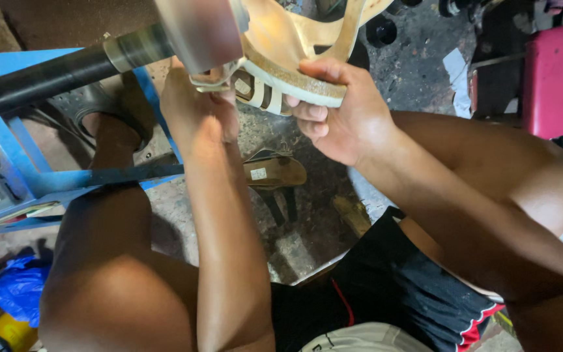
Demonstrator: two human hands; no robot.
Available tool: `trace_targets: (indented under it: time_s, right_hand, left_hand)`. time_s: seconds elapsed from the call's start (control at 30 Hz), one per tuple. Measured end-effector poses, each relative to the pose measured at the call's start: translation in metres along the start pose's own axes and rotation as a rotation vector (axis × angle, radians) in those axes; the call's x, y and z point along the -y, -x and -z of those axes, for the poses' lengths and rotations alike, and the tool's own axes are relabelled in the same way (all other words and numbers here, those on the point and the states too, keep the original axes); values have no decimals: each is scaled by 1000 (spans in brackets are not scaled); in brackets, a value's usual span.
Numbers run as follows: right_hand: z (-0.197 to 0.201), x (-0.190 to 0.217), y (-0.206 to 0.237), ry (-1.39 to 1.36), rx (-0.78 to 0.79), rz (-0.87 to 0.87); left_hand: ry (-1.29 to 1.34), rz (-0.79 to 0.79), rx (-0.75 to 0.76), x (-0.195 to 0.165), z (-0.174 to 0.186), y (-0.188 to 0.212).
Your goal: The person sands the sole and edges of a beige high-heeled shoe using a rotating sanding machine. They hold the shoe with both hands, rotating it to grind different areas of the sole and heel. After finishing the first shoe, they pick up a second beige shoe and begin sanding its sole in the same manner.
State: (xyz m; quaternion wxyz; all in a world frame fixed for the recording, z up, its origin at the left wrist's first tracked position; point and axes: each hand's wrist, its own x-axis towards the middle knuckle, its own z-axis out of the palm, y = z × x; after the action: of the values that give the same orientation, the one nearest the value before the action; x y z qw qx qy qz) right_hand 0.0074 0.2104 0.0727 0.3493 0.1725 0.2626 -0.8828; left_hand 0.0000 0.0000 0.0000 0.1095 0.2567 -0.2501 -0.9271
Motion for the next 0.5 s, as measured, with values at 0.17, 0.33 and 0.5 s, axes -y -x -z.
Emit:
trace_targets:
  time_s: [0.17,0.33,0.5]
  right_hand:
    - [-7,7,2,-30,-10,-49]
    - [-2,14,9,-13,-11,-36]
    - [11,-1,0,133,6,30]
  left_hand:
    - [-53,31,-41,-8,-13,3]
    - [2,72,93,-4,-19,8]
    - [19,117,111,-1,10,8]
